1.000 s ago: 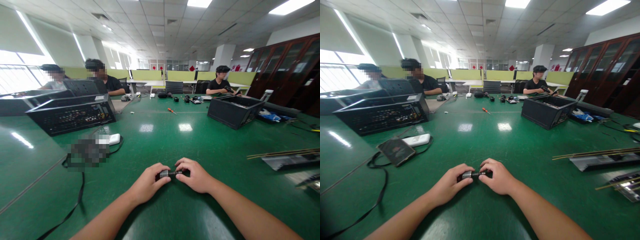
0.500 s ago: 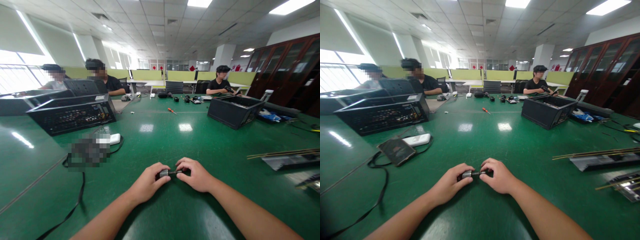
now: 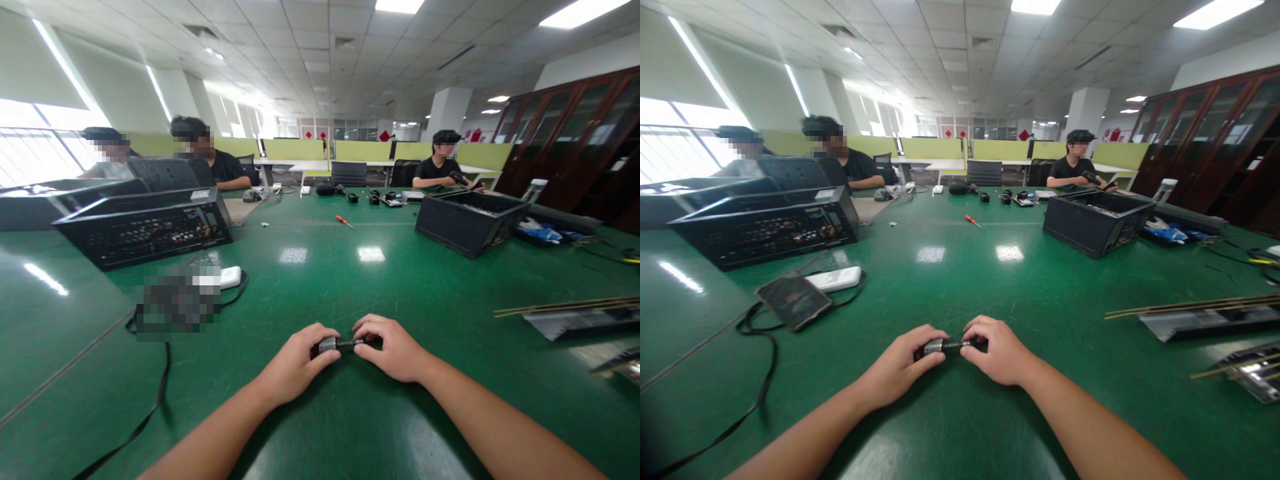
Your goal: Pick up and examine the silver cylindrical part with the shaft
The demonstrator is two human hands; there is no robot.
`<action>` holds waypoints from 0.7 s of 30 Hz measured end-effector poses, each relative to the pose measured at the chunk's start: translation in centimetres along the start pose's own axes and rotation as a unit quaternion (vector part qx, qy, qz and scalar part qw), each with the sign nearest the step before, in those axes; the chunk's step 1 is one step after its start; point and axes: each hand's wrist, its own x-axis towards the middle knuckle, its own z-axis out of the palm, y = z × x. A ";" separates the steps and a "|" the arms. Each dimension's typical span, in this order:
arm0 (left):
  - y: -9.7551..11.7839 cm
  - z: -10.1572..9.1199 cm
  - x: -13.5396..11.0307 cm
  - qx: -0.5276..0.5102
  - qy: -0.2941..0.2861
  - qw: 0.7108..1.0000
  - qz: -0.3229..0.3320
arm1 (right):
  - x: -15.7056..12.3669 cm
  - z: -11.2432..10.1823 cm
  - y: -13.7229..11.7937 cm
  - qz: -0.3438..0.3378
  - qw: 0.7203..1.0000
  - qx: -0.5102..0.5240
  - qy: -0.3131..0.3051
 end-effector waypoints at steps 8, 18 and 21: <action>-0.1 0.0 0.0 -0.001 0.002 1.000 0.003 | 0.0 -0.1 0.2 0.002 1.000 0.001 0.000; -0.3 0.0 -0.1 0.000 0.006 1.000 0.008 | 0.0 -0.2 0.3 0.000 1.000 0.003 -0.004; -0.2 0.0 -0.1 0.001 0.005 1.000 0.008 | 0.1 -0.3 0.3 -0.001 1.000 0.005 -0.003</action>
